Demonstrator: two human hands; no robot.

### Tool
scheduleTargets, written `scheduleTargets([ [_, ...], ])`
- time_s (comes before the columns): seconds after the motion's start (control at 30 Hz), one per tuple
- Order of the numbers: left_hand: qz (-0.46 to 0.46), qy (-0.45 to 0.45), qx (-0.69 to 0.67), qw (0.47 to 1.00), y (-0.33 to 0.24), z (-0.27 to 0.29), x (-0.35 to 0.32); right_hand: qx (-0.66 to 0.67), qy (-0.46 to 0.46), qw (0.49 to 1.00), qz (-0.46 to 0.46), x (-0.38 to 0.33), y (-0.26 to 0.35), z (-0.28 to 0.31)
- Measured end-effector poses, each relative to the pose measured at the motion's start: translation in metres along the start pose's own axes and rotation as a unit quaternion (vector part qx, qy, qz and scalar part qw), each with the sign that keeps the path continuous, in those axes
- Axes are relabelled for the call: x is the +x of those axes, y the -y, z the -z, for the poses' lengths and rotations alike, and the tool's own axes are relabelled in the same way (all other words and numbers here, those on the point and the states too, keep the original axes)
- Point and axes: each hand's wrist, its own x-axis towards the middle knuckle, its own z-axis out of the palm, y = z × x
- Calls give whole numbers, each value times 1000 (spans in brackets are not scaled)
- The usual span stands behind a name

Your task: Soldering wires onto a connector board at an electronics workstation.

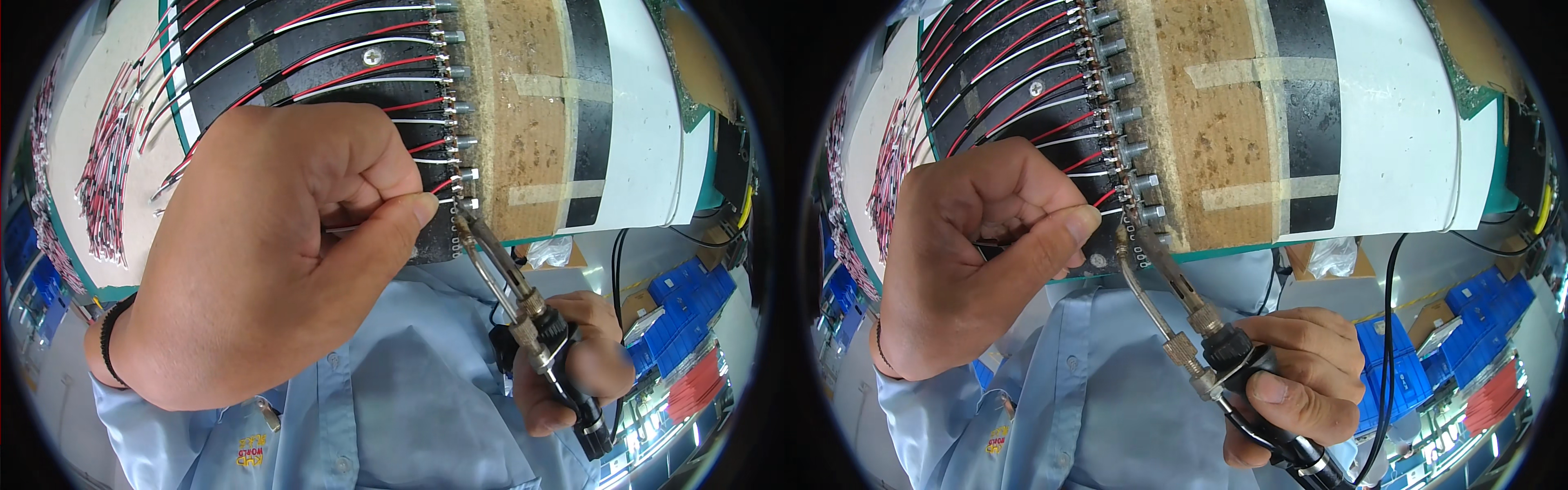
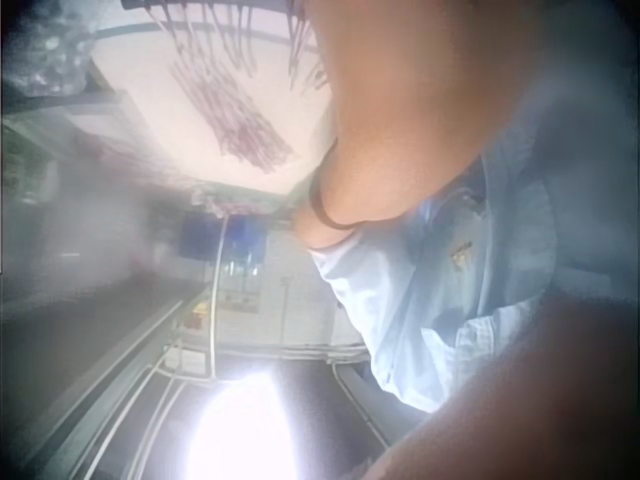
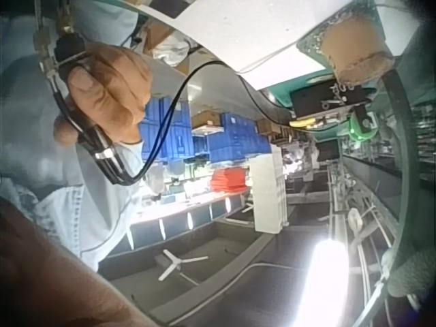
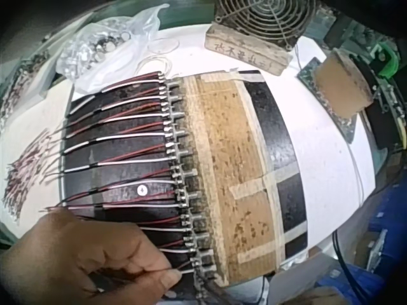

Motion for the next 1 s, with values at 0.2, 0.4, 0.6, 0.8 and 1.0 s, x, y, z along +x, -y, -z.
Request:
scheduleTargets([
  [0.2,-5,-19,17,1000,-3,-3,0,18,7,998,-59,-6,5,7],
  [0.4,8,21,-22,999,-1,3,4,42,4,994,-102,-10,10,13],
  [0.6,-31,44,118,991,-6,10,4,-67,-95,993,-3,15,-30,-14],
  [0.8,-201,-23,283,938,-1,7,-12,-140,-102,985,-11,34,-42,-27],
  [1.0,-190,-405,393,803,27,128,-44,-77,-120,990,-2,41,-44,-40],
])
